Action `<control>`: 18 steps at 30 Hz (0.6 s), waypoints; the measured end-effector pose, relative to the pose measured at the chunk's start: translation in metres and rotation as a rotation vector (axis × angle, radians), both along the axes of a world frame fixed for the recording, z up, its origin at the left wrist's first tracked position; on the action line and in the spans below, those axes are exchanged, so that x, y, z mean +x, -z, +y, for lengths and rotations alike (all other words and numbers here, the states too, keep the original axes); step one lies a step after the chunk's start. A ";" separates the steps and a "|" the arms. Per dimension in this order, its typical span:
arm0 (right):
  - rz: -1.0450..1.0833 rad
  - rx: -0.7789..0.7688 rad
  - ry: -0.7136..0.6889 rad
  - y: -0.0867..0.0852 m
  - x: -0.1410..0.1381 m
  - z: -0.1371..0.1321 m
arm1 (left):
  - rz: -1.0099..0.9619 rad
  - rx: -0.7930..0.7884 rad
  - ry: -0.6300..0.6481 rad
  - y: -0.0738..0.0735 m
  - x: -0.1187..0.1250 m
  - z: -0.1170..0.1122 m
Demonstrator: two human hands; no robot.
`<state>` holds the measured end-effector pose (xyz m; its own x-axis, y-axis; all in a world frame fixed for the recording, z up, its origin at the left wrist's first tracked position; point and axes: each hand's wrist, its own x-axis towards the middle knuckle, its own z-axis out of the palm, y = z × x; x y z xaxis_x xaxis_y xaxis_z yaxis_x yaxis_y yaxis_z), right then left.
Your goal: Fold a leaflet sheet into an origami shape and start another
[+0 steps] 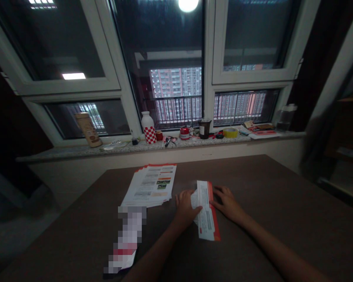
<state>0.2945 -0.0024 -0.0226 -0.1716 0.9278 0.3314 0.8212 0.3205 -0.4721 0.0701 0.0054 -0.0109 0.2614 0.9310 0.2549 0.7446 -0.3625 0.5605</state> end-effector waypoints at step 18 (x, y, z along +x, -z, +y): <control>0.622 0.000 -0.041 0.002 0.003 0.007 | -0.314 0.229 -0.016 0.010 -0.003 0.008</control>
